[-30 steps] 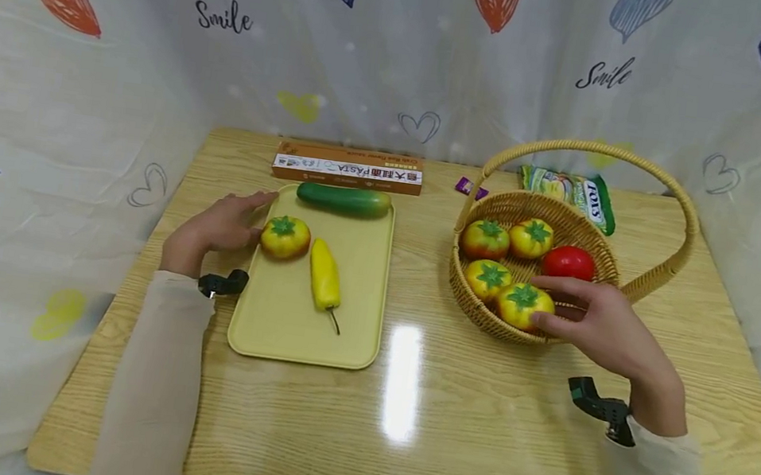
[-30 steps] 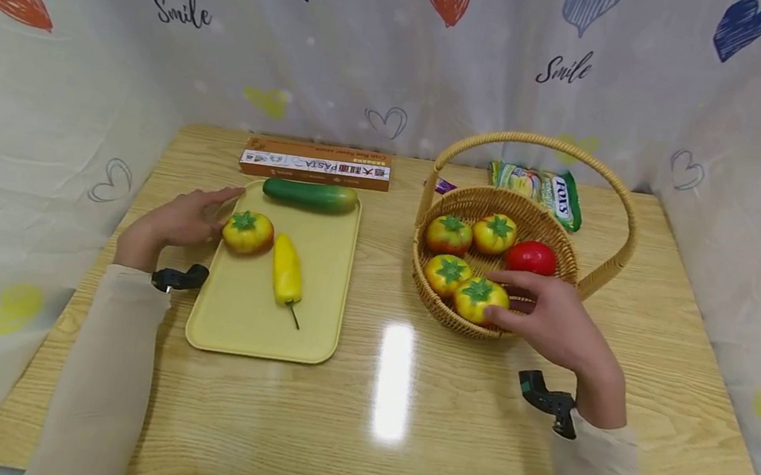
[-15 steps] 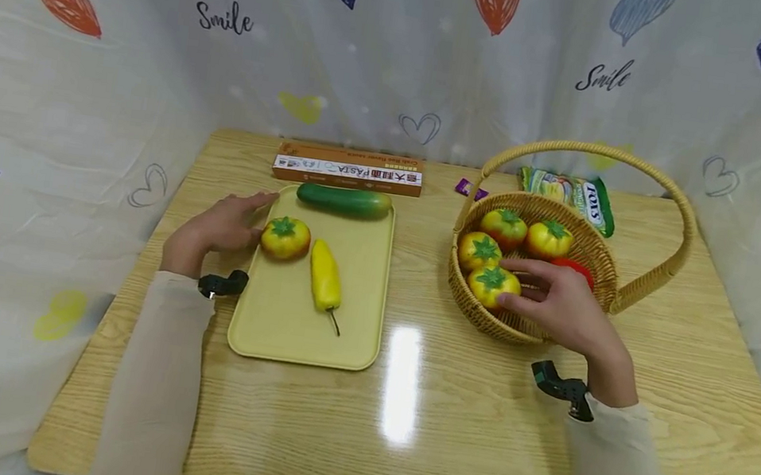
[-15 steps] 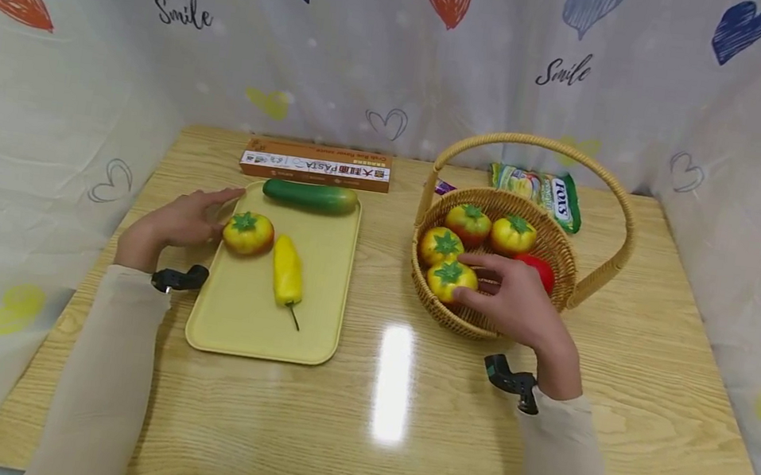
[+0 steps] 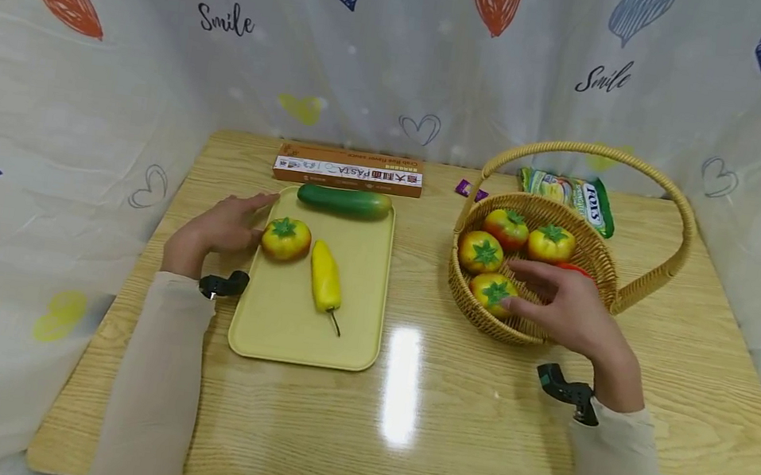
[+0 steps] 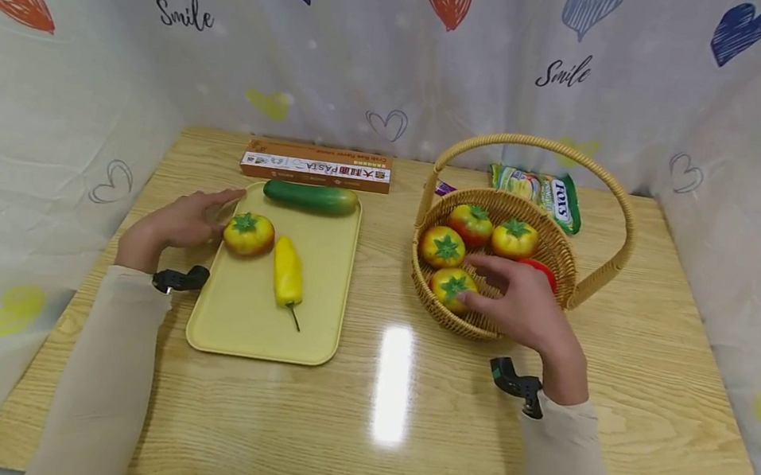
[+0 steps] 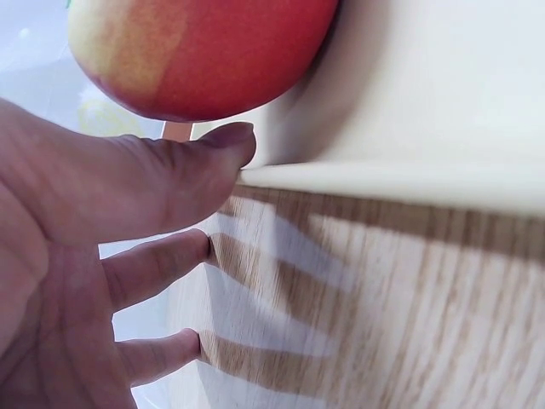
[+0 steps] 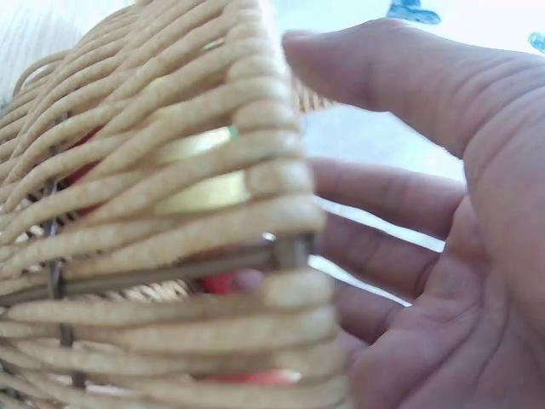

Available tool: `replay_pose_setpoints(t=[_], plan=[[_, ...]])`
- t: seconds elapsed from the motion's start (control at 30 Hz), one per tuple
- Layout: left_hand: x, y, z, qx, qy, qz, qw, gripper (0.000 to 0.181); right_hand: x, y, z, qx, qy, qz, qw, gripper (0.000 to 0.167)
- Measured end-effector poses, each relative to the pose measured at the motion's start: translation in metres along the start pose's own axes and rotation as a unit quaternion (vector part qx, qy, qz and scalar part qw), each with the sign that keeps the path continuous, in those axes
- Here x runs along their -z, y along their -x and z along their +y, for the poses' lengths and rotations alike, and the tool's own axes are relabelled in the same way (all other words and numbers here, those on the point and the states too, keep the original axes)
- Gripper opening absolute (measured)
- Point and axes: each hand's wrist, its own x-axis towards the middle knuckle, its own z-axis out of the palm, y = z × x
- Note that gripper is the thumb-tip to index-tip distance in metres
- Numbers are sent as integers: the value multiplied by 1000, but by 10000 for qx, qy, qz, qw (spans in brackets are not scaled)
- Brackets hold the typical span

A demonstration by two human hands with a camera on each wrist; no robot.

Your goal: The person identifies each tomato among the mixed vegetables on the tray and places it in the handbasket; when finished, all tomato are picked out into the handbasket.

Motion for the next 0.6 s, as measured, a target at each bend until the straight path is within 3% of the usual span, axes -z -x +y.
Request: replay_pose_setpoints(t=[0.1,0.23,0.6], plan=[[0,0,0,-20,-21,16,10000,75,0,-2,-5,190,10,105,9998,53],[0,-1,-1,-54,-93,23,9999,76,-7,-13,-18,400,-533,94,9977,55],[1,1,0,-59,-54,0,10000,75,-51,-69,-78,1092,-1469,-451,9821,65]])
